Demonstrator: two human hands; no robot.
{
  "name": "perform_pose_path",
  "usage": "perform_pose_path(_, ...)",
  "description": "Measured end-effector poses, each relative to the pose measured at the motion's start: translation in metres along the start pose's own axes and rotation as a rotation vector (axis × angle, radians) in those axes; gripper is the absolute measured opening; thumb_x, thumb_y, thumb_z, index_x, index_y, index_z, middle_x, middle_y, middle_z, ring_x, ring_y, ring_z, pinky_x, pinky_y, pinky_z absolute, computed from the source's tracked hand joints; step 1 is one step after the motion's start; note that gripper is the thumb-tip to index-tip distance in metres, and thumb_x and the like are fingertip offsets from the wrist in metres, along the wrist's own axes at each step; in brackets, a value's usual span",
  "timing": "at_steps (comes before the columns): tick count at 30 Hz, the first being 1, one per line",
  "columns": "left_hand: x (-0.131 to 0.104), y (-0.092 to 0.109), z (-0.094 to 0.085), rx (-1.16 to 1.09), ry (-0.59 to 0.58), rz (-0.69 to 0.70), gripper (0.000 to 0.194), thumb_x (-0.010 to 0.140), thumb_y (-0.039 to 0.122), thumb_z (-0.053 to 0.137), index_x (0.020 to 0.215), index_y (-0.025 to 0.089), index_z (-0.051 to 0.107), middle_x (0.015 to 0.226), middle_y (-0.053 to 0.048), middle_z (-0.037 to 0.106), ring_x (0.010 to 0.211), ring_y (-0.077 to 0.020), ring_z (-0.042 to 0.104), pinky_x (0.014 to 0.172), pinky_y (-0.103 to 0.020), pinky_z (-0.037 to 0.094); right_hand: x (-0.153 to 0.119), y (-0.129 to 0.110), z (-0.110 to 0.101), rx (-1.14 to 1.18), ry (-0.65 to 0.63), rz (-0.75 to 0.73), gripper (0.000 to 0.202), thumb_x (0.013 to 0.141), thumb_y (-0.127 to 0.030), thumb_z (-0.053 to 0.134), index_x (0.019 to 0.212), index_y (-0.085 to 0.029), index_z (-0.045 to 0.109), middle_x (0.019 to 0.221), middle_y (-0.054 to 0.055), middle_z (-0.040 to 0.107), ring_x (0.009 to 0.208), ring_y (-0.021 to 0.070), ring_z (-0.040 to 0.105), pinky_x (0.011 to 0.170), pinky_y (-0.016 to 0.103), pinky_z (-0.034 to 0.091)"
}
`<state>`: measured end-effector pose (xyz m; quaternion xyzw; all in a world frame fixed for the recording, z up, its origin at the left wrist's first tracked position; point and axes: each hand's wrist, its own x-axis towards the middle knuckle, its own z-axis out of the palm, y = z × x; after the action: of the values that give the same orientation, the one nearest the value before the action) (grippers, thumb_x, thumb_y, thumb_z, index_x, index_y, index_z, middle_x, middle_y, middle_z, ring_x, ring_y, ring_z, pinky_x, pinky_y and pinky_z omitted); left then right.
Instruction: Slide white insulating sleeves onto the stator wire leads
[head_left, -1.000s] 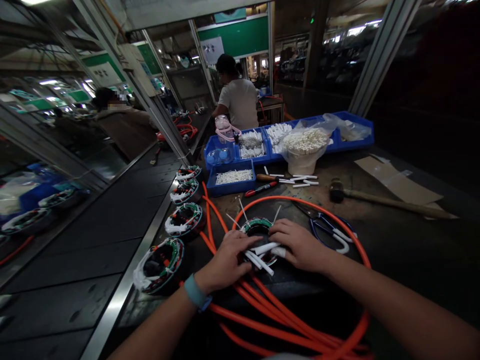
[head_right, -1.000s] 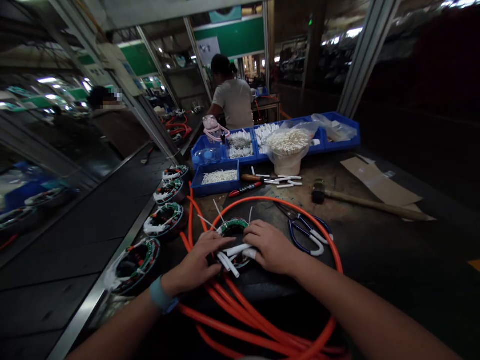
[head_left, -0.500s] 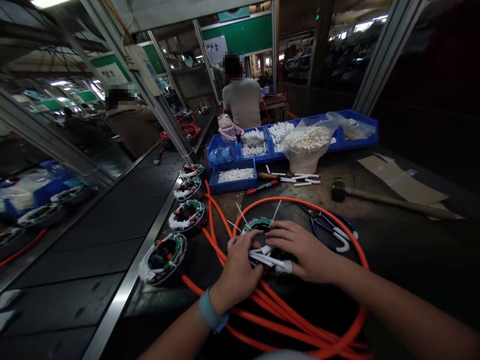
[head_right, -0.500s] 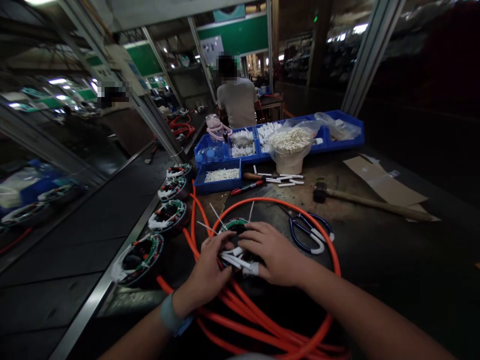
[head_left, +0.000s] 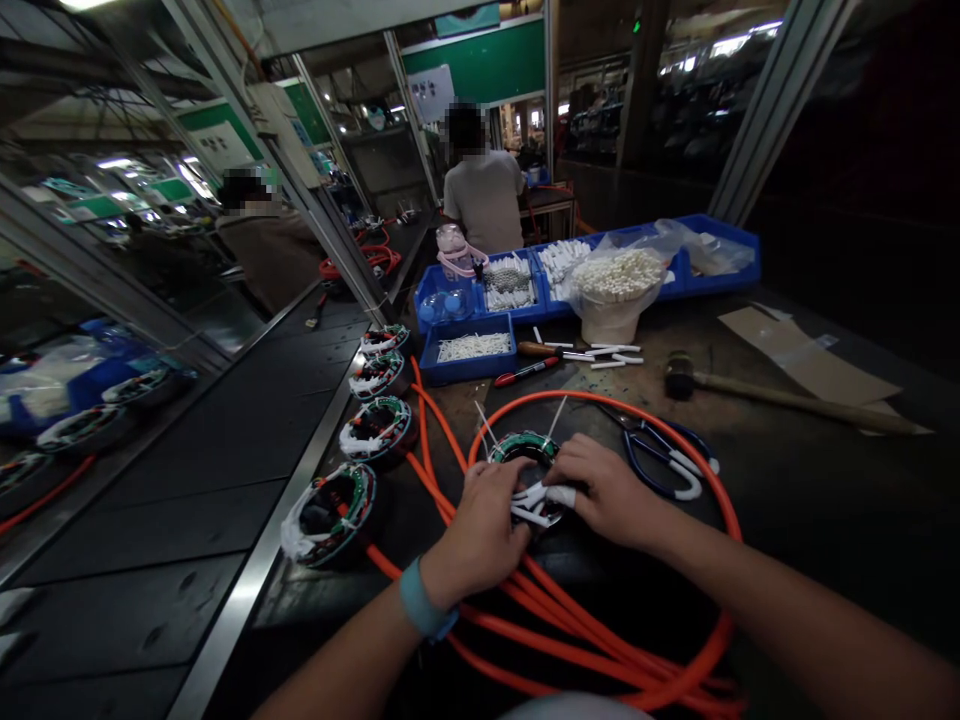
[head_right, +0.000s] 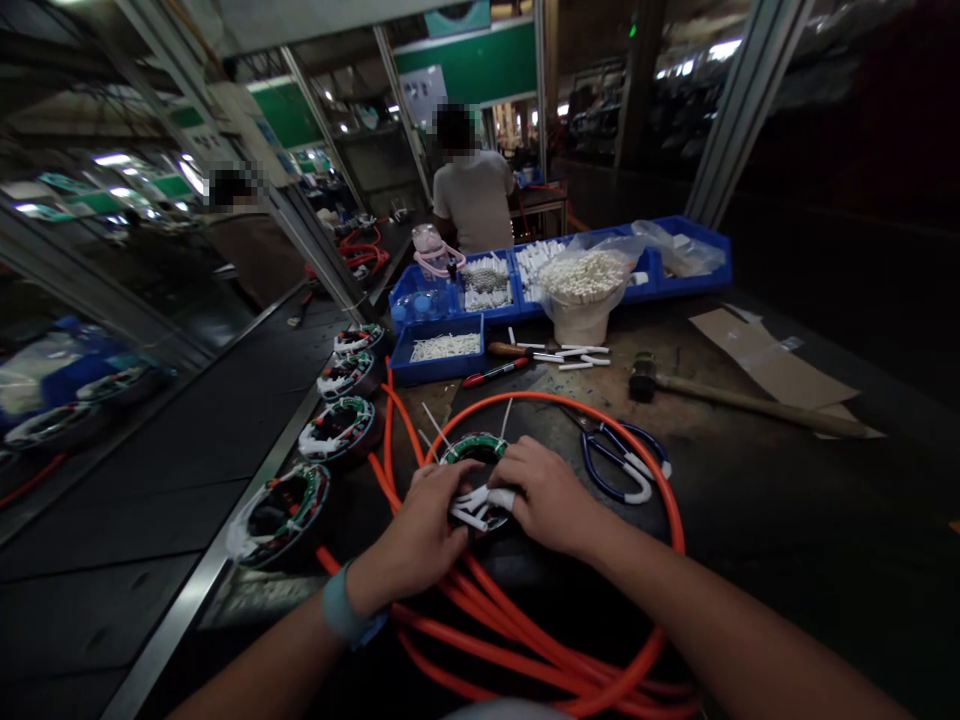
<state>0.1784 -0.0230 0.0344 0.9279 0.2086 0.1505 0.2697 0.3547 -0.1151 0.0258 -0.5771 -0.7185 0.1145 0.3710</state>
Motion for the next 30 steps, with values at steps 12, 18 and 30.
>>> perform_pose_path(12,-0.005,-0.011,0.023,0.342,0.135,0.136,0.035,0.07,0.047,0.063,0.086,0.017,0.06,0.082,-0.008,0.06,0.087,-0.0266,0.052,0.092,-0.049,0.033,-0.017,-0.002,0.01,-0.183,0.026,-0.203,0.026,0.081,-0.002,0.046,0.098,-0.015,0.062,0.084,0.007,0.06,0.08,0.0192,0.047,0.07,0.031,0.04)
perform_pose_path(18,-0.004,-0.007,0.025,0.327,0.132,0.136,0.036,0.073,0.047,0.06,0.094,0.017,0.057,0.086,-0.007,0.061,0.087,-0.0261,0.051,0.091,-0.048,0.032,-0.006,-0.002,0.003,-0.152,-0.048,-0.177,0.019,0.084,-0.008,0.05,0.094,-0.017,0.063,0.083,0.005,0.061,0.079,0.0179,0.048,0.069,0.029,0.038)
perform_pose_path(30,-0.005,-0.011,-0.021,-0.032,-0.239,0.181,0.039,0.089,0.023,0.045,0.128,0.027,0.049,0.112,-0.004,0.061,0.109,-0.0192,0.049,0.105,-0.044,0.022,0.002,0.01,0.0,-0.076,-0.028,0.072,0.004,0.082,-0.021,0.064,0.079,-0.019,0.066,0.077,0.002,0.057,0.077,0.0158,0.049,0.068,0.027,0.038)
